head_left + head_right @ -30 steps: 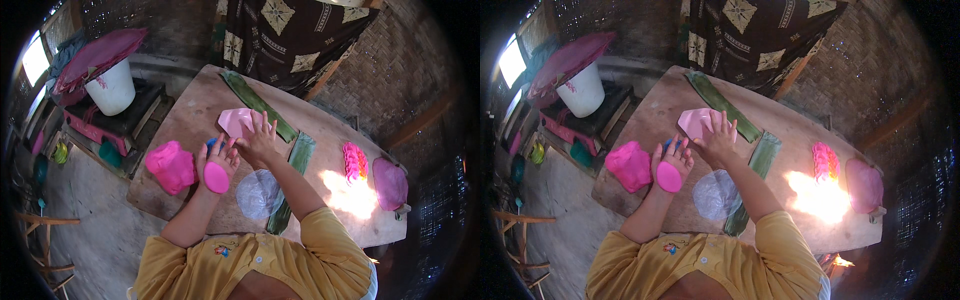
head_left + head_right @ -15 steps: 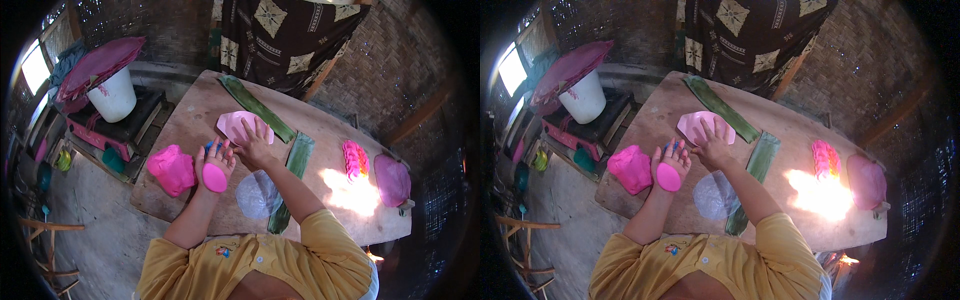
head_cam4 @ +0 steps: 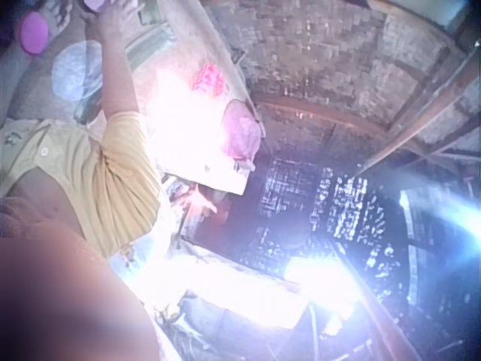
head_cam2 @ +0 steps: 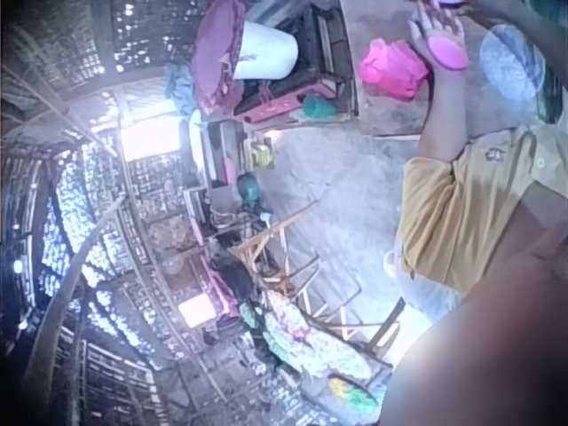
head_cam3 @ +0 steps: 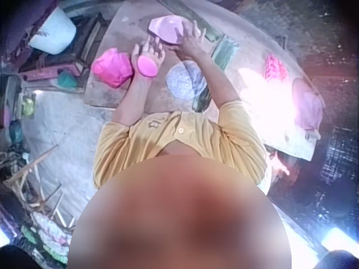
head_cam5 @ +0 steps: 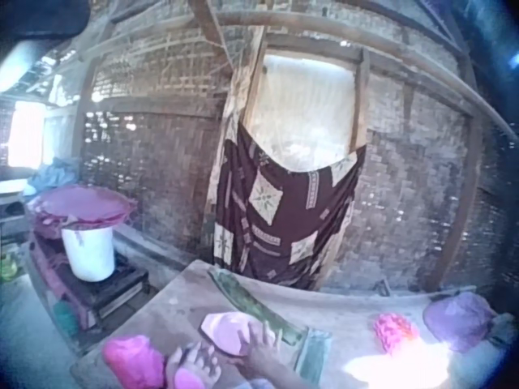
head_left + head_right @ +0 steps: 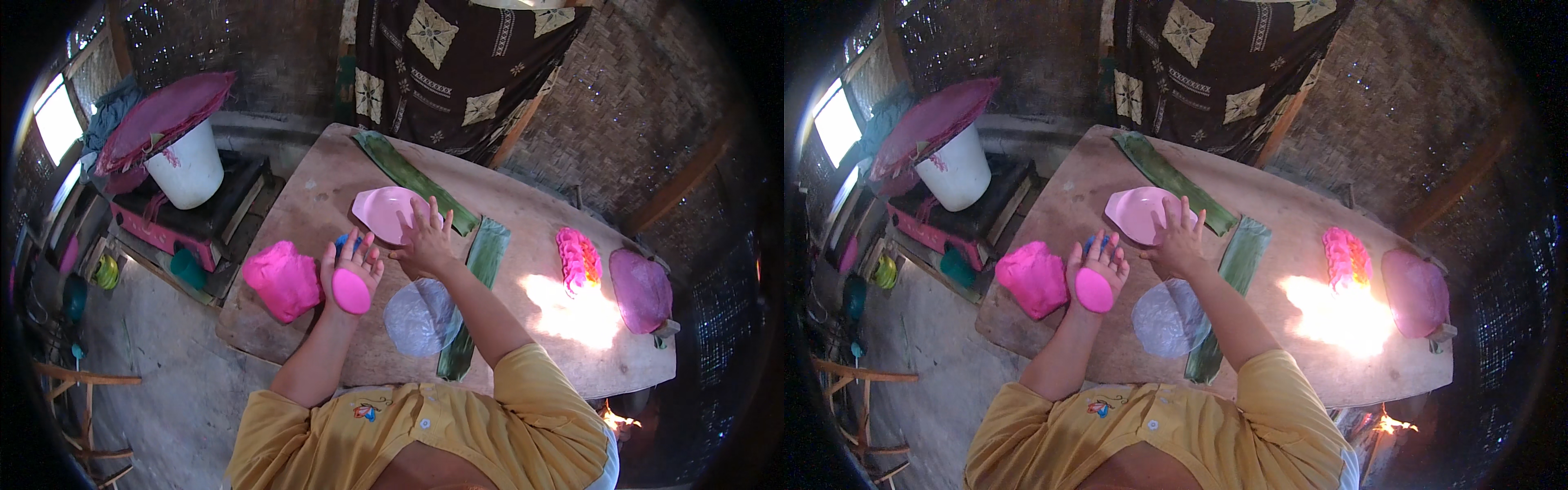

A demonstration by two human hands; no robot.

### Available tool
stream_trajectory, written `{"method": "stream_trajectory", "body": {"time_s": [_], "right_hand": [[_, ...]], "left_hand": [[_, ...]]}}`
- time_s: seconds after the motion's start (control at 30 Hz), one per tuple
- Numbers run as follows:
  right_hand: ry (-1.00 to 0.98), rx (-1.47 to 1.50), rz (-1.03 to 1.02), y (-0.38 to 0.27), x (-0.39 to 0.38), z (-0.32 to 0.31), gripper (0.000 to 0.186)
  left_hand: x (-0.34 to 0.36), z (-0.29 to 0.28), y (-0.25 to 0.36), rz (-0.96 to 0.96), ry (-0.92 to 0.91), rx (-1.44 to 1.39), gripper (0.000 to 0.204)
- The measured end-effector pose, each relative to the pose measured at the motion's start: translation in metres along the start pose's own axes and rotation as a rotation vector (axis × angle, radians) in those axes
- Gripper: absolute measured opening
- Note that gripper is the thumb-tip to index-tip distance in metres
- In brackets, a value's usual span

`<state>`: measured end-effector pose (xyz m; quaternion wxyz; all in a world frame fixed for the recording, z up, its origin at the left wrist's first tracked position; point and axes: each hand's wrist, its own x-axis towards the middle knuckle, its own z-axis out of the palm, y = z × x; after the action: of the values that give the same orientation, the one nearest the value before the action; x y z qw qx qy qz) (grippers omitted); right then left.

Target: The person shapes pink clay into small flower-like forms by hand, repeatedly pressing and molding the material on a wooden table. They use a small plastic mold to form the clay and place the finished pieces on a banana leaf.

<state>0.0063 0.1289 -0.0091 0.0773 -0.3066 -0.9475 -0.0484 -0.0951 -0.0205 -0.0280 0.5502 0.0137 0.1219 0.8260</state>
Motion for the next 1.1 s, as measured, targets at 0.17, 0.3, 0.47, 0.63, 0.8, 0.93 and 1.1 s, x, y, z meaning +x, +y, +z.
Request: {"method": "stream_trajectory", "body": {"time_s": [0.17,0.3,0.47,0.63,0.8,0.93,1.1], "right_hand": [[-0.041,0.011,-0.012,0.011,-0.001,-0.014,0.071],[0.234,0.278,0.003,0.023,-0.005,-0.034,0.034],[0.282,0.596,0.141,0.018,-0.033,-0.048,0.031],[-0.08,0.977,0.383,0.02,-0.066,-0.068,0.022],[0.116,1.066,-0.211,-0.001,-0.096,-0.076,0.063],[-0.032,1.042,-0.23,-0.03,-0.128,-0.071,0.065],[-0.077,1.069,-0.056,-0.021,-0.165,-0.084,0.024]], "left_hand": [[0.001,0.0,0.001,-0.017,-0.007,-0.036,0.054],[0.001,0.002,0.001,-0.005,0.002,-0.058,0.054],[0.001,0.003,-0.001,-0.025,-0.045,-0.102,0.052],[-0.008,0.015,-0.006,-0.12,-0.169,-0.006,0.048],[-0.024,0.036,-0.053,-0.17,-0.269,0.271,0.054],[-0.033,0.037,-0.088,-0.016,-0.1,0.338,0.076],[-0.028,0.035,-0.072,0.222,0.158,0.635,0.06]]}}
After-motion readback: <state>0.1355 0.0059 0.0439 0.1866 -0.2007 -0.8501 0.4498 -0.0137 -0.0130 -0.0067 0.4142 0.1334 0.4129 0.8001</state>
